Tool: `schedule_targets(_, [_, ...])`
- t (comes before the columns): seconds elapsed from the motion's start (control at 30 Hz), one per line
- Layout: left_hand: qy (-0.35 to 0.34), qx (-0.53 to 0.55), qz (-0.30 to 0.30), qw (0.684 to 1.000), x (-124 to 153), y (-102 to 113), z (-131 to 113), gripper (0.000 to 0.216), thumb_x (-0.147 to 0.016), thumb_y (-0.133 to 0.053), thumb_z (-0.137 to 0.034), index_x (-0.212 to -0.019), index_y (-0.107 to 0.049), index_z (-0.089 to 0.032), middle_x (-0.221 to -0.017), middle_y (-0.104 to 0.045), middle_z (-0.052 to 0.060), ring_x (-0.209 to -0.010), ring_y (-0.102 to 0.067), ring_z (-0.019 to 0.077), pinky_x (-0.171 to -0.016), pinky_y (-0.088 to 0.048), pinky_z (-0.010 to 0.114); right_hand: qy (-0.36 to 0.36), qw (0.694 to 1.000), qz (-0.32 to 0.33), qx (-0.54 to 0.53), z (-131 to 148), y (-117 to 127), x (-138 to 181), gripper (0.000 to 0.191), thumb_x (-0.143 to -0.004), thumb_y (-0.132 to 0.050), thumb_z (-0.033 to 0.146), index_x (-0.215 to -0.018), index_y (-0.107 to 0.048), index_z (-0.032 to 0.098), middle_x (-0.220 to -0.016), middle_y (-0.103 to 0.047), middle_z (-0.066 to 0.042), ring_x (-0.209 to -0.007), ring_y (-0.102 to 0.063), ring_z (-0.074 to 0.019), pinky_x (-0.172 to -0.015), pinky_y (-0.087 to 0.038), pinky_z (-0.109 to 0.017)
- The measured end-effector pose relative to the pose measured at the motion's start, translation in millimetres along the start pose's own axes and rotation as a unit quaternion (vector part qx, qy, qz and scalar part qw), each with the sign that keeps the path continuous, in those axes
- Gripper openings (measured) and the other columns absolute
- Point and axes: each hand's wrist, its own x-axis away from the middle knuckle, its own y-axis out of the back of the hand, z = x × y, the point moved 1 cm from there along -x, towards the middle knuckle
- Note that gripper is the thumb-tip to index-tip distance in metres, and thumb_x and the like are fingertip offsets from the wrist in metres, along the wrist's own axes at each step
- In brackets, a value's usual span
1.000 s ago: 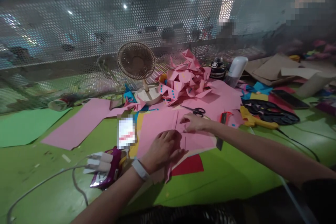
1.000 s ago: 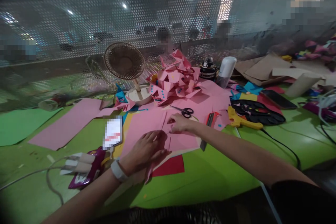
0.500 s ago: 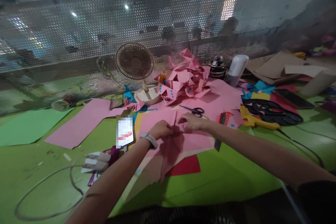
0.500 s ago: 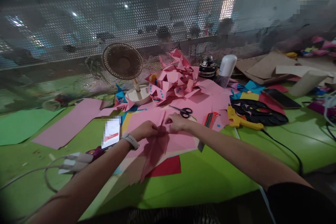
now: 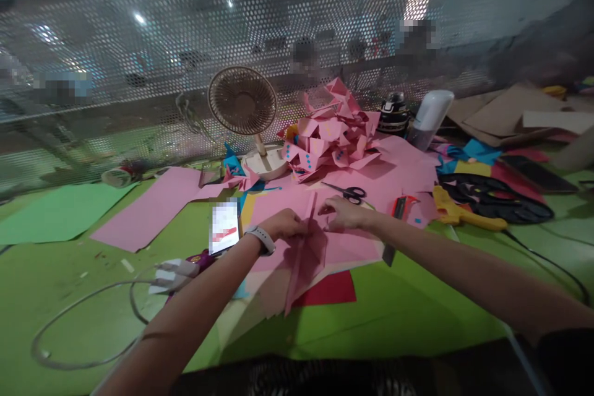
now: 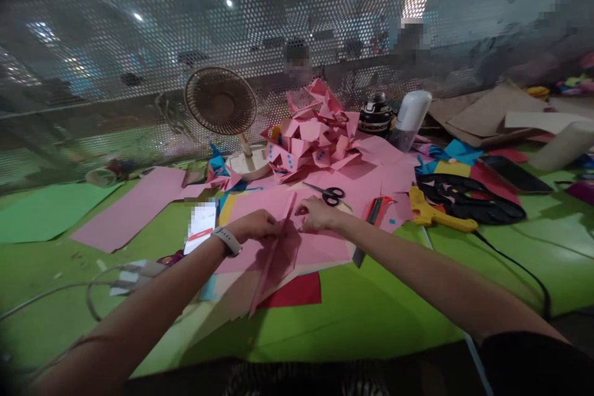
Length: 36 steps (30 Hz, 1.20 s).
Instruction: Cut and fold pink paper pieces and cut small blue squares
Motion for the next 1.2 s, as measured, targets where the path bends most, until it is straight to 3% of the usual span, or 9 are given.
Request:
schedule_targets(0.17, [-0.012,-0.026,-0.02,0.999,2,-1,-5,0.023,-0.065,-0.06,-0.033,-0.055,-0.057,-0.013,-0.044,-0.053,-0.001,-0.044,-0.052,0.0123,-0.042,-0.04,0.021,0.001,1.0,0.0,0.0,1,0,2,0.043,-0.056,-0.071,0.016,-0.098,-0.062,0.012,-0.108,-0.058,-0.012,-0.095,-0.059,-0.0212,-0.077,-0.047,-0.027])
schedule_targets(0.27, [-0.05,-0.055,-0.073,0.995,11,-2,-5,0.024,-0.071,-0.054,-0.034,-0.061,-0.058,-0.013,-0.049,-0.056,0.001,-0.049,-0.055,0.0146,-0.047,-0.043,0.023,0.005,1.0,-0.003,0.001,3,0,3,0.041,-0.057,-0.07,0.015,-0.097,-0.062,0.012,-0.106,-0.059,-0.012,-0.096,-0.059,-0.022,-0.079,-0.047,-0.028])
schedule_targets(0.4, [-0.131,-0.097,-0.152,0.975,38,-8,4,0.021,-0.075,-0.051,-0.026,-0.089,-0.064,-0.016,-0.093,-0.066,0.006,-0.089,-0.06,0.0194,-0.076,-0.048,0.028,0.011,1.0,0.0,-0.006,6,1,1,0.038,-0.056,-0.071,0.015,-0.094,-0.063,0.014,-0.103,-0.062,-0.01,-0.095,-0.059,-0.0215,-0.078,-0.047,-0.027])
schedule_targets(0.53, [-0.277,-0.225,-0.181,0.917,60,-26,23,0.039,-0.078,-0.049,-0.016,-0.116,-0.054,-0.02,-0.124,-0.056,0.007,-0.113,-0.05,0.0193,-0.098,-0.039,0.034,0.009,1.0,-0.014,-0.013,10,4,7,0.034,-0.059,-0.07,0.018,-0.092,-0.063,0.015,-0.1,-0.064,-0.007,-0.092,-0.06,-0.0193,-0.075,-0.045,-0.024])
schedule_targets(0.67, [-0.28,-0.323,-0.233,0.874,60,-44,40,0.043,-0.088,-0.04,-0.019,-0.132,-0.039,-0.019,-0.138,-0.042,0.009,-0.125,-0.039,0.0202,-0.103,-0.033,0.039,-0.033,0.999,-0.034,-0.01,15,-1,26,0.018,-0.071,-0.06,0.031,-0.08,-0.062,0.015,-0.079,-0.068,-0.006,-0.073,-0.063,-0.0178,-0.063,-0.045,-0.025])
schedule_targets(0.8, [-0.286,-0.375,-0.228,0.851,55,-54,46,0.047,-0.089,-0.036,-0.016,-0.135,-0.031,-0.016,-0.141,-0.036,0.01,-0.13,-0.032,0.019,-0.106,-0.027,0.039,-0.08,0.996,0.004,-0.036,19,-16,43,0.021,-0.075,-0.057,0.036,-0.075,-0.06,0.016,-0.058,-0.064,-0.002,-0.047,-0.059,-0.0127,-0.046,-0.04,-0.021])
schedule_targets(1.2, [-0.251,-0.387,-0.243,0.853,60,-64,46,0.057,-0.08,-0.042,-0.016,-0.135,-0.03,-0.009,-0.141,-0.035,0.015,-0.131,-0.031,0.0224,-0.107,-0.022,0.042,-0.073,0.992,0.02,-0.102,24,-37,40,0.013,-0.078,-0.057,0.027,-0.082,-0.05,0.017,-0.057,-0.062,0.001,-0.047,-0.06,-0.0116,-0.043,-0.044,-0.019])
